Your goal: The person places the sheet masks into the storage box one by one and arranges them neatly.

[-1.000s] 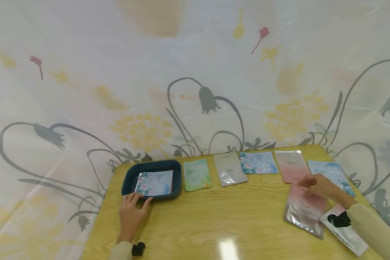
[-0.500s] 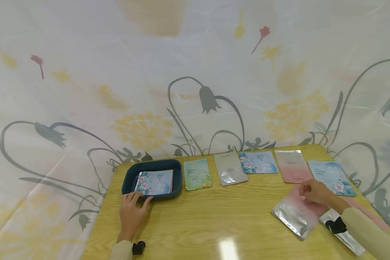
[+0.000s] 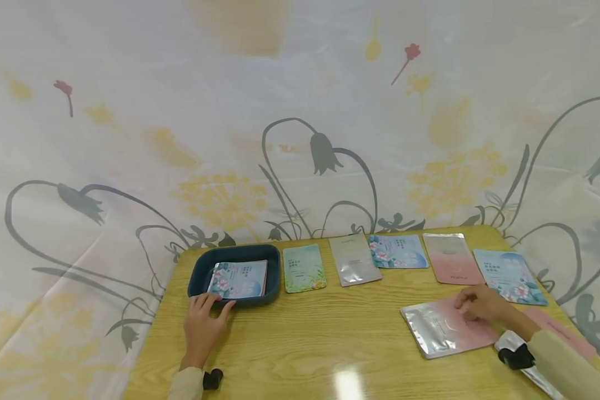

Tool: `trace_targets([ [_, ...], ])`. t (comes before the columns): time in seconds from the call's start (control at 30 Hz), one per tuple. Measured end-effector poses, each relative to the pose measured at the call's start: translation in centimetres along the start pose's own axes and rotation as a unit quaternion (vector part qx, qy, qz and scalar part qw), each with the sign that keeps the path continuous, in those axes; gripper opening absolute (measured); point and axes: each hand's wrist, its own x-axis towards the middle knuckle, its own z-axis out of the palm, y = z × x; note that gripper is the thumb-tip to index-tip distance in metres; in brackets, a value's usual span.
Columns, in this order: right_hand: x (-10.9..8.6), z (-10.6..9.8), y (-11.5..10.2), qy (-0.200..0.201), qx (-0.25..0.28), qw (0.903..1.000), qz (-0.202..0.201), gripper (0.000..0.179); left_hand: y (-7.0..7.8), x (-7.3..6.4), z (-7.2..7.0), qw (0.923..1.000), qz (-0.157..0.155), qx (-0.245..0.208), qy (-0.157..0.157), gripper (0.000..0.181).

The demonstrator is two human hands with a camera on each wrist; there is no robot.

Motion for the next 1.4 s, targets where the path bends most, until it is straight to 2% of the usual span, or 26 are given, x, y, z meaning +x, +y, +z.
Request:
trace_targets([
  [0.1, 0.3, 0.0, -0.3, -0.021, 0.03, 0.9993, -0.003, 0.017, 0.0, 0.1, 0.0, 1.0, 0.006, 0.003, -0.001, 0.035],
  [0.17, 0.5, -0.1, -0.7, -0.038, 0.051, 0.9979, 0.009, 0.019, 0.0, 0.1, 0.0, 1.0, 0.006, 0.003, -0.005, 0.034],
  [0.33, 1.0, -0.2, -2.2, -0.061, 0.069, 0.9953, 0.032, 0.027, 0.2, 0.3, -0.1, 0.9999, -0.001, 0.004, -0.013, 0.034],
  [0.53, 1.4, -0.2, -4.0, -0.069, 0.077, 0.9946, 0.014, 0.03, 0.0, 0.2, 0.0, 1.0, 0.004, 0.006, -0.005, 0.034],
  [0.73, 1.8, 0.4, -5.4, -0.074, 0.102, 0.992, 0.0, 0.028, -0.1, 0.2, 0.1, 0.9998, 0.016, 0.008, 0.006, 0.035],
  [0.9, 2.1, 0.9, -6.3, -0.064, 0.119, 0.9908, -0.001, 0.024, 0.1, 0.2, 0.0, 1.0, 0.008, 0.005, -0.002, 0.034],
  [1.17, 2.7, 1.4, -7.4, -0.039, 0.142, 0.9891, -0.003, 0.028, 0.1, 0.2, -0.1, 1.0, 0.0, -0.001, -0.002, 0.033],
  [1.4, 3.5, 1.6, -8.2, -0.048, 0.167, 0.9848, -0.007, 0.033, -0.2, 0.1, 0.1, 0.9999, 0.011, 0.002, 0.008, 0.034],
])
